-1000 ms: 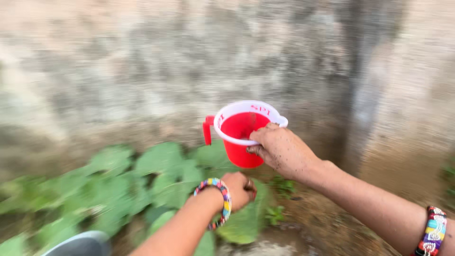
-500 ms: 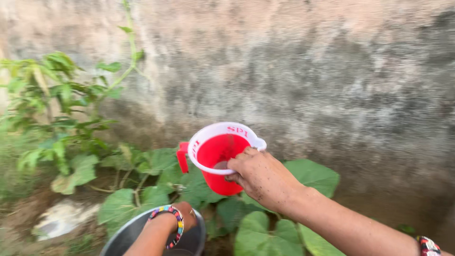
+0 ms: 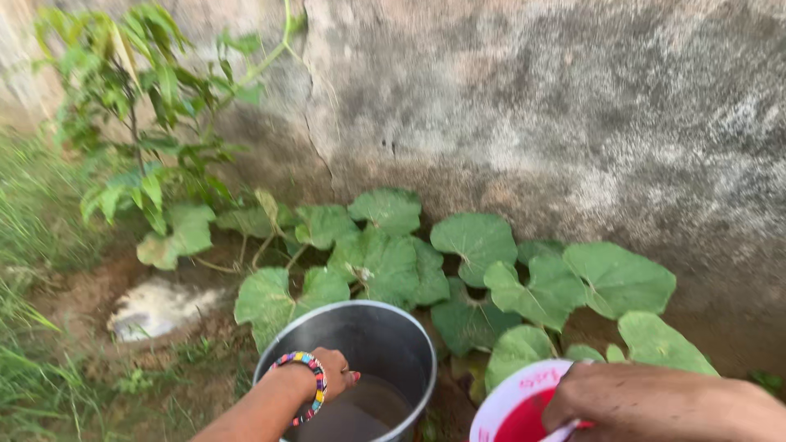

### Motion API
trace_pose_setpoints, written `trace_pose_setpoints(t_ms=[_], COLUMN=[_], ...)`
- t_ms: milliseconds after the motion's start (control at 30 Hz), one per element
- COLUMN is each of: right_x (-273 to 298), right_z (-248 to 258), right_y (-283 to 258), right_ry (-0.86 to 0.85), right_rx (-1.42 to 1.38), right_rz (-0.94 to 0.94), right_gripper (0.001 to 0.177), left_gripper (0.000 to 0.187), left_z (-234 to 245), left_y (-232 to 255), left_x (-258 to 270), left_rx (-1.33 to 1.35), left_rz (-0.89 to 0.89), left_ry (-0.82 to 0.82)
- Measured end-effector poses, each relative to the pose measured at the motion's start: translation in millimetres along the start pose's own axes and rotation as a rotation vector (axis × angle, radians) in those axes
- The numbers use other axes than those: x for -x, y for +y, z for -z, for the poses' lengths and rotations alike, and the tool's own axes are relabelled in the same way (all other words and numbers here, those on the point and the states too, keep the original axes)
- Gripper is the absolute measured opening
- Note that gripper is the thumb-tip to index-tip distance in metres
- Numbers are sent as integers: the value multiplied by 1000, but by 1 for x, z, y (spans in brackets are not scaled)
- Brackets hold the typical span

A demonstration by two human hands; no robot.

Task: The person waters several plants outdoors by using a red plastic cup to scoop water from a metal bucket and pour it into the dirt around the plant bases, and also uses their hands to build up the soil around one small plant.

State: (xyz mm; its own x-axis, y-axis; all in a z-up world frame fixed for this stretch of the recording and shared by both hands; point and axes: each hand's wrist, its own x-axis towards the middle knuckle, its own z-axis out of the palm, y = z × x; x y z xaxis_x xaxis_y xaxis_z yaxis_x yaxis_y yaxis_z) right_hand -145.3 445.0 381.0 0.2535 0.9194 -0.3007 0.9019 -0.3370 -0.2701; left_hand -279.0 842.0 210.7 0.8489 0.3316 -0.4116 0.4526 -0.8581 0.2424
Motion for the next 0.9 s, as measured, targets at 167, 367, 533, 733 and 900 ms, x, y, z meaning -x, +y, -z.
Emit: trace_pose_setpoints(t_ms=[167, 367, 533, 733, 900], right_x=[-50, -91, -80, -65, -69], right_z=[-134, -252, -226, -142, -105], right_y=[75, 126, 94, 18, -14], right_ry=[-145, 70, -87, -290, -199], right_rx=[122, 247, 223, 82, 124], right_rz=[116, 445, 334, 93, -20], right_gripper=[23, 25, 25, 42, 36], left_gripper=[49, 29, 29, 47, 44], left_z=[-6, 18, 24, 4, -4], left_y=[47, 96, 136, 177, 191], left_x=[27, 61, 84, 92, 88], left_rx=[-147, 18, 85, -10, -63], left_rz=[-178, -82, -391, -481, -438], left_ry=[-107, 382, 602, 348, 283])
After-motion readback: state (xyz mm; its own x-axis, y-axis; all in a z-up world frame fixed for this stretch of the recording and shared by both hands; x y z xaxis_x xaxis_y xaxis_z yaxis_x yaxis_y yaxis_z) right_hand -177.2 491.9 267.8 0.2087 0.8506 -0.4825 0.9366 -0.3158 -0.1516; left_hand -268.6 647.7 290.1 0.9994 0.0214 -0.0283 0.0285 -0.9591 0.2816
